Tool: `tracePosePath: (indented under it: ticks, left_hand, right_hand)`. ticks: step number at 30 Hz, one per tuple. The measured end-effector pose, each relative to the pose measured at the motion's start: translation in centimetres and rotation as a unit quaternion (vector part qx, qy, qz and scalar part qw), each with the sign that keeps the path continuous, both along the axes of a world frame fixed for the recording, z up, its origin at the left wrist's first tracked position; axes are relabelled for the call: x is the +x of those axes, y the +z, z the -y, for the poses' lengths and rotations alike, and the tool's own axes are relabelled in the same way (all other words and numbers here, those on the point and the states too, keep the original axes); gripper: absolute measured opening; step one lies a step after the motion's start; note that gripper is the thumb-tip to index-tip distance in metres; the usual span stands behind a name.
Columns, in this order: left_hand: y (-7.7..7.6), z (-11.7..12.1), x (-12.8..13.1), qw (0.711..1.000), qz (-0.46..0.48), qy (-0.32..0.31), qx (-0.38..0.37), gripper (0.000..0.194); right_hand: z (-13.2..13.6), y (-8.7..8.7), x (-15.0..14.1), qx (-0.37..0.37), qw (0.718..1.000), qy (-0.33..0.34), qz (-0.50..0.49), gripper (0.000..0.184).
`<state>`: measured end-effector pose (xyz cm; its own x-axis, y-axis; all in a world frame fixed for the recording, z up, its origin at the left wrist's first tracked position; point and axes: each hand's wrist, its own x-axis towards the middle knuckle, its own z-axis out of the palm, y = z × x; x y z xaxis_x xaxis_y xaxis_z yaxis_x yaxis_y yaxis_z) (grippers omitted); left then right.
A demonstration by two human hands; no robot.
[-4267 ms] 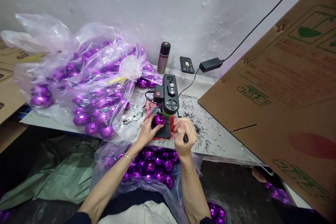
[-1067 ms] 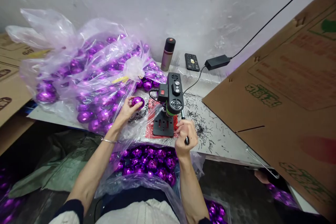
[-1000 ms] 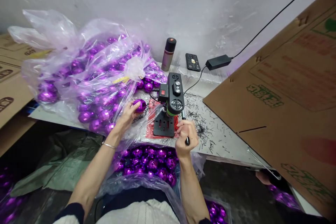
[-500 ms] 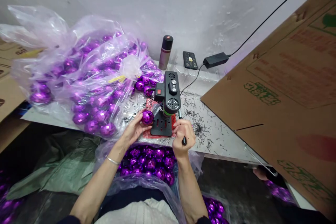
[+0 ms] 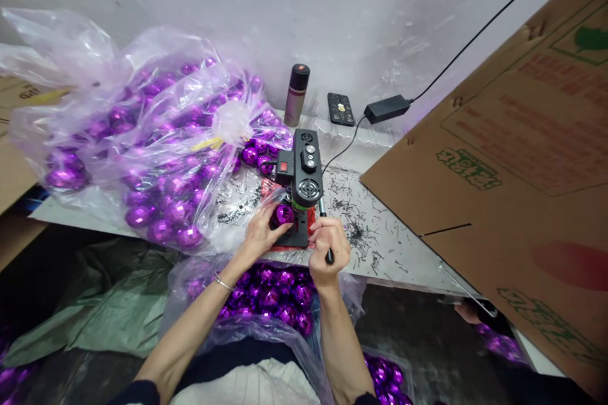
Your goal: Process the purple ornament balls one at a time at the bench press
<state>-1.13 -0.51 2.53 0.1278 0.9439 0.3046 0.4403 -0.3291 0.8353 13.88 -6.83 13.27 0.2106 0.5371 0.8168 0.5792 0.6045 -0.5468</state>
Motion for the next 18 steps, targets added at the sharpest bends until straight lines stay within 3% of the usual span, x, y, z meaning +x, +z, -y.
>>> tracePosePath:
  ticks: [8, 18]
  left_hand:
    - [0.9, -0.3, -0.2, 0.994, -0.083, -0.065, 0.024, 0.06]
    - [-1.6, -0.6, 0.9, 0.996, -0.053, -0.057, 0.044, 0.07]
  right_hand:
    - [0.1, 0.2, -0.1, -0.004, 1.0, -0.001, -0.002, 0.032]
    - [0.2, 0.2, 0.0, -0.006, 1.0, 0.006, -0.006, 0.031]
